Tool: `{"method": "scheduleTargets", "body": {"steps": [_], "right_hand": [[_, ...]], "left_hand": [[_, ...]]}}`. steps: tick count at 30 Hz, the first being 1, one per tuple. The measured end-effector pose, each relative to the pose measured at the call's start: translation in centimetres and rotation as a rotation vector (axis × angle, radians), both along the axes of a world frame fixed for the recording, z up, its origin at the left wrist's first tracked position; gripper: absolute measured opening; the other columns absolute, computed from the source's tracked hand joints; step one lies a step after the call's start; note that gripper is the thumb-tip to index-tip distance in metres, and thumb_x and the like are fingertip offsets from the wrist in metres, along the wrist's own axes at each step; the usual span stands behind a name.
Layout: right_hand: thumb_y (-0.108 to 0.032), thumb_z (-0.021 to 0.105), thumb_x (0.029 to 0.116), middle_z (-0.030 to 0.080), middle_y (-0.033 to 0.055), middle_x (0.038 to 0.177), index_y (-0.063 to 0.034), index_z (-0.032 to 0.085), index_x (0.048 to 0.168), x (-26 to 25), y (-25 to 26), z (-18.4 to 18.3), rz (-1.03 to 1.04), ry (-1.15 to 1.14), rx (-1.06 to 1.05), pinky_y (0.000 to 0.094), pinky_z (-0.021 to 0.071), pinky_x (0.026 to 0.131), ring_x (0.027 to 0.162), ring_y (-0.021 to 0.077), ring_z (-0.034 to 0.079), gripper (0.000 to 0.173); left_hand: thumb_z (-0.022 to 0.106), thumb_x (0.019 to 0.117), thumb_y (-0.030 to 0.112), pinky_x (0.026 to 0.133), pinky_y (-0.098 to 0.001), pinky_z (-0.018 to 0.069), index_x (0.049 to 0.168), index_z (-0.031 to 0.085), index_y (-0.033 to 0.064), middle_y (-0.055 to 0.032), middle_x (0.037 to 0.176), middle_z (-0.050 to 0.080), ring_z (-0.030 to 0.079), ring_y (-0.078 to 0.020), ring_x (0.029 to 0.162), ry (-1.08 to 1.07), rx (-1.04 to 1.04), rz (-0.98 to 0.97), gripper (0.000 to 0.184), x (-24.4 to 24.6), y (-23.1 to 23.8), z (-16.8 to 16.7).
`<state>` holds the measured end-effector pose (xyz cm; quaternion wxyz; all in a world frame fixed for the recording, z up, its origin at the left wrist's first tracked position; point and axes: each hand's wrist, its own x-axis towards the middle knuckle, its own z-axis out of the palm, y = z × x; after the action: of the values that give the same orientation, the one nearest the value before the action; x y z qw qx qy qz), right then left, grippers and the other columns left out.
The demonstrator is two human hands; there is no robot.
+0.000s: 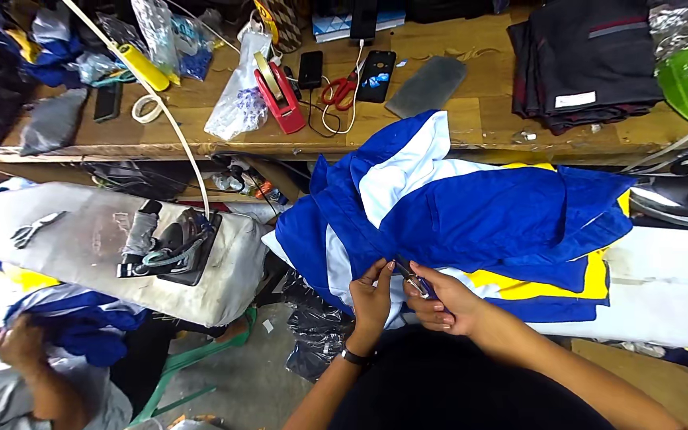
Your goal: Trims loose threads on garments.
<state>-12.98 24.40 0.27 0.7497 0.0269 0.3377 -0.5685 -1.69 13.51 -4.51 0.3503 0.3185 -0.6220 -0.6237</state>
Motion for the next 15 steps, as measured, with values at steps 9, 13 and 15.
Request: {"method": "scheduleTargets", "body": {"steps": [9,13,15], "right_hand": [[-0.038,0.031,0.1128,0.037,-0.0090,0.052,-0.0147,0.051,0.078,0.7,-0.4,-0.2,-0.031,0.493,0.022,0.0145,0.0266,0.036,0.037,-0.0007,0.031,0.047],[-0.038,0.031,0.1128,0.037,-0.0089,0.053,-0.0145,0.051,0.078,0.4,-0.4,-0.6,-0.020,0.477,-0.005,0.0134,0.0272,0.036,0.037,-0.0014,0.031,0.046],[-0.033,0.048,0.1080,0.041,-0.0073,0.061,-0.0113,0.056,0.079,0.5,-0.4,-1.2,0.009,0.977,0.016,0.0208,0.0329,0.049,0.049,0.0024,0.037,0.038]], "left_hand": [[0.056,0.0974,-0.002,0.081,-0.0226,0.0585,0.094,0.070,-0.0066,-0.0008,0.084,0.073,0.069,-0.0021,0.081,0.033,0.001,0.030,0.015,-0.7,0.3,0.2],[0.056,0.0975,-0.002,0.082,-0.0210,0.0576,0.094,0.069,-0.0085,-0.0030,0.084,0.073,0.069,-0.0014,0.081,0.013,-0.048,0.027,0.015,-0.7,0.3,0.2],[0.056,0.0977,-0.001,0.080,-0.0203,0.0574,0.093,0.069,-0.0085,-0.0033,0.083,0.072,0.068,-0.0010,0.079,-0.001,-0.090,0.026,0.016,-0.7,0.2,0.1]]}}
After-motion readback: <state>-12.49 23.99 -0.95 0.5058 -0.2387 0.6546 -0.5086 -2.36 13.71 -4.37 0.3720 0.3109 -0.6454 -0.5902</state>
